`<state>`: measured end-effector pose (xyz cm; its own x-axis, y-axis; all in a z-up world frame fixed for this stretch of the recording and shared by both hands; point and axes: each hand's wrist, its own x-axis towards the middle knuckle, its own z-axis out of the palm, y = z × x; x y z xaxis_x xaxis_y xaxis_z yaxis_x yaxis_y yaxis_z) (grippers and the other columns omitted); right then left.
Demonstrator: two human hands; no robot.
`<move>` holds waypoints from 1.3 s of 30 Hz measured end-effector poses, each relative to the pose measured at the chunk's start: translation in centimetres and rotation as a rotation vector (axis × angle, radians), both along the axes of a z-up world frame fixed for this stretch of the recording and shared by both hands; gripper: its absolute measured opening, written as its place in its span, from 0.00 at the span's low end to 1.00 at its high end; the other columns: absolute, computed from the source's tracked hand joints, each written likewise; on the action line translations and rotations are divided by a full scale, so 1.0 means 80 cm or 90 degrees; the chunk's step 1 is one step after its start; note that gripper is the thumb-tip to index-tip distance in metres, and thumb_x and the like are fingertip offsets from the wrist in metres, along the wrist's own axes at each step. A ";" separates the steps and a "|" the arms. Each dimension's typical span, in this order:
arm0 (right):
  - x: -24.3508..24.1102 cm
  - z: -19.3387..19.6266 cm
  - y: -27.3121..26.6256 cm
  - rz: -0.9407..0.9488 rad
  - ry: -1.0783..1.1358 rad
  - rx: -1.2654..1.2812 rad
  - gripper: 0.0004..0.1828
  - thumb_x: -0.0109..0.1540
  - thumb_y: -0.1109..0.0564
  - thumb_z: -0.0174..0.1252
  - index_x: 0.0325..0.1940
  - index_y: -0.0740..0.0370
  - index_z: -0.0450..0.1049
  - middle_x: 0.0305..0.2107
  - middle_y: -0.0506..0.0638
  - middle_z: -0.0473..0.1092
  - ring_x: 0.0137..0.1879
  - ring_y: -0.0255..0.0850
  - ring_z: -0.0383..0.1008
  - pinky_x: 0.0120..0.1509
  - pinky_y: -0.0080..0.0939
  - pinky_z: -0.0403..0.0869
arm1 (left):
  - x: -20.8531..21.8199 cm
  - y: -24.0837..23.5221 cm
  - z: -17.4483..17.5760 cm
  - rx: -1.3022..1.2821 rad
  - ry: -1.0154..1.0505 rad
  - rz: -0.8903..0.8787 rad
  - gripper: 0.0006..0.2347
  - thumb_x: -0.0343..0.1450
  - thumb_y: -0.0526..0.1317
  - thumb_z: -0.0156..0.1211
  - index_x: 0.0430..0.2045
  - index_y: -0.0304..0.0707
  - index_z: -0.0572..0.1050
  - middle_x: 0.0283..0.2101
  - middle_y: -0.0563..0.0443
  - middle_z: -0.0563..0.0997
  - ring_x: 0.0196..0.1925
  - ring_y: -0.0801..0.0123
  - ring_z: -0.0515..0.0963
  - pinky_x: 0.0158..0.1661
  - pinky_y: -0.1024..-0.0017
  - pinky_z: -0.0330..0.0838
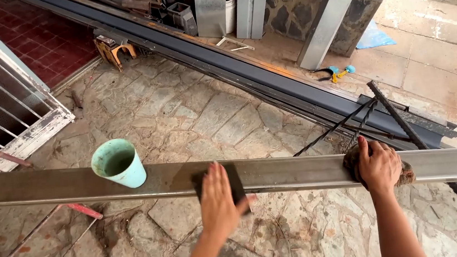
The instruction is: Sanding the surface of a long metal beam using a sanding block and wiping it down with a cloth.
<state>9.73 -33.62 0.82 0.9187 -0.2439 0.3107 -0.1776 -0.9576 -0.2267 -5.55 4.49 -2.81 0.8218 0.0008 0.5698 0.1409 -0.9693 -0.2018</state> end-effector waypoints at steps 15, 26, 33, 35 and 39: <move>0.009 -0.027 -0.015 0.002 -0.029 -0.037 0.38 0.78 0.24 0.35 0.50 0.51 0.81 0.42 0.58 0.78 0.57 0.54 0.76 0.62 0.49 0.70 | 0.033 0.001 0.044 -0.312 0.224 -0.134 0.48 0.72 0.74 0.37 0.68 0.19 0.54 0.73 0.23 0.55 0.77 0.42 0.53 0.73 0.53 0.44; 0.002 -0.013 -0.009 0.021 -0.026 -0.013 0.41 0.76 0.25 0.31 0.48 0.55 0.80 0.40 0.61 0.78 0.52 0.56 0.76 0.58 0.52 0.69 | 0.031 -0.085 0.018 -0.244 0.252 -0.255 0.49 0.70 0.75 0.28 0.71 0.23 0.50 0.76 0.28 0.49 0.78 0.48 0.48 0.74 0.56 0.39; 0.000 -0.005 -0.003 0.017 -0.030 -0.004 0.45 0.76 0.25 0.26 0.42 0.58 0.81 0.33 0.66 0.77 0.46 0.61 0.75 0.53 0.56 0.68 | 0.120 -0.023 0.034 -0.256 0.396 -0.015 0.50 0.68 0.78 0.13 0.71 0.25 0.43 0.78 0.32 0.40 0.78 0.49 0.42 0.74 0.58 0.34; -0.002 -0.006 -0.001 0.018 -0.033 -0.005 0.44 0.76 0.25 0.28 0.42 0.58 0.81 0.34 0.65 0.78 0.47 0.61 0.75 0.53 0.56 0.68 | 0.097 -0.075 0.034 -0.262 0.355 -0.103 0.50 0.69 0.76 0.18 0.71 0.22 0.40 0.77 0.31 0.40 0.78 0.48 0.44 0.74 0.56 0.37; 0.000 -0.005 -0.002 0.020 -0.028 0.000 0.42 0.76 0.27 0.29 0.43 0.58 0.80 0.37 0.65 0.78 0.49 0.60 0.75 0.55 0.56 0.68 | 0.005 -0.106 0.035 -0.316 0.320 -0.295 0.51 0.68 0.76 0.29 0.73 0.25 0.38 0.78 0.33 0.37 0.79 0.52 0.40 0.73 0.57 0.35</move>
